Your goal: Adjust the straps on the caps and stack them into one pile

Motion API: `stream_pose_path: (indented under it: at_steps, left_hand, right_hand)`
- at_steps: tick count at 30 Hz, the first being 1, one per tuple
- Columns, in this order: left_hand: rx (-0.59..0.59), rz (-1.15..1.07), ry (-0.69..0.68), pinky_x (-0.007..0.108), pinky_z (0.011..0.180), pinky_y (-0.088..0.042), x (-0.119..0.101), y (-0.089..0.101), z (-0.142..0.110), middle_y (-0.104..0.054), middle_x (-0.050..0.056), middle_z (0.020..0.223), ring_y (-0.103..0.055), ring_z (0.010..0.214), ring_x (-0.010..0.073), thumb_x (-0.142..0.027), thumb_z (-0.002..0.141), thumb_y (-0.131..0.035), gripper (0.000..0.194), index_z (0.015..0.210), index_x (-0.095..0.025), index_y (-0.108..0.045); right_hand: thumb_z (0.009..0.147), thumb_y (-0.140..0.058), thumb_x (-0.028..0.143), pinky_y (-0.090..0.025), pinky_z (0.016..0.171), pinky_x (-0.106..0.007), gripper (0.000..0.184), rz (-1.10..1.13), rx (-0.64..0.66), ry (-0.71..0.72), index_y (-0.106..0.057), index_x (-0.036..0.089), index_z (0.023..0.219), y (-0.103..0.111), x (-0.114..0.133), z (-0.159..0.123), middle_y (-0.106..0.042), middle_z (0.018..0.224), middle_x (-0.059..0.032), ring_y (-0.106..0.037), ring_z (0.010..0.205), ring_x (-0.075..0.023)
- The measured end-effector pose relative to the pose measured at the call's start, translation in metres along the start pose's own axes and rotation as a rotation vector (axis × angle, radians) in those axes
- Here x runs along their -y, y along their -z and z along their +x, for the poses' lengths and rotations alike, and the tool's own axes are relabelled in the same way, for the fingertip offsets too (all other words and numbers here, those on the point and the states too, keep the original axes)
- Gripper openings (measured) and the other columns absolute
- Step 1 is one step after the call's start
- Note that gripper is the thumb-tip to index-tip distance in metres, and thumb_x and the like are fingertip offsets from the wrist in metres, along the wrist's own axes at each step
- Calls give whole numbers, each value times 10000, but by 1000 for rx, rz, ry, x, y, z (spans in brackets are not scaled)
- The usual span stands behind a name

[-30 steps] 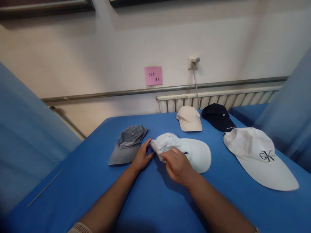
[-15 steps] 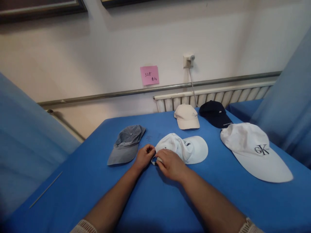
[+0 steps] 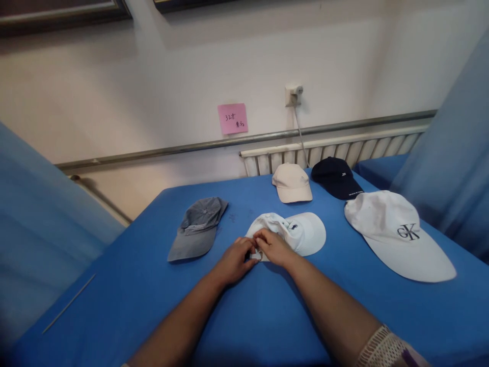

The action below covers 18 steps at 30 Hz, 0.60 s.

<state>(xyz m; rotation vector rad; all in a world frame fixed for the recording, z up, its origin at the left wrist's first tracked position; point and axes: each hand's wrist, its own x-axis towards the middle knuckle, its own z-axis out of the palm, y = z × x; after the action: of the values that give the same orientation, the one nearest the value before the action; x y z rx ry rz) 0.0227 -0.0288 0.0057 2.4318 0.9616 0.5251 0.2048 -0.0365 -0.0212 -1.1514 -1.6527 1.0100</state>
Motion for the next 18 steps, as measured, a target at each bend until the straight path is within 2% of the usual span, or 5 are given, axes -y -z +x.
stream_pose_path:
  at_steps: [4,7,10,14,18]
  left_hand:
    - [-26,-236,-3,329,857,-436,8,5,0,-635,58,972,-564,924,192,-226,791,-606,89,777,-183,-529]
    - [-40,-355,19,321,862,-449,12,11,-2,-629,71,1080,-577,953,190,-230,776,-626,153,905,-179,-560]
    - [-29,-198,20,354,931,-412,16,20,-5,-613,67,1151,-545,1032,214,-219,745,-662,292,1027,-204,-589]
    - [39,18,-36,377,956,-371,18,29,-9,-612,60,1122,-512,1059,224,-194,778,-631,130,906,-215,-636]
    - [55,86,-39,361,897,-377,12,27,-9,-615,55,1049,-507,994,219,-219,803,-626,147,949,-211,-611]
  right_hand:
    - [888,-487,329,-462,760,-312,198,20,33,4,-642,219,941,0,3,0,-662,893,-20,-601,836,-182]
    - [889,-501,363,-460,768,-314,219,41,43,-3,-645,222,974,1,6,-1,-666,926,-26,-607,859,-188]
    - [887,-516,392,-464,774,-317,244,71,59,-16,-640,223,1012,0,7,-2,-673,943,-32,-616,871,-193]
    - [861,-564,398,-471,758,-320,235,7,86,-24,-649,213,977,-3,6,-3,-670,919,-40,-618,837,-196]
    - [750,-682,298,-465,794,-330,258,-175,114,44,-632,209,987,-5,3,-8,-636,974,-52,-594,891,-209]
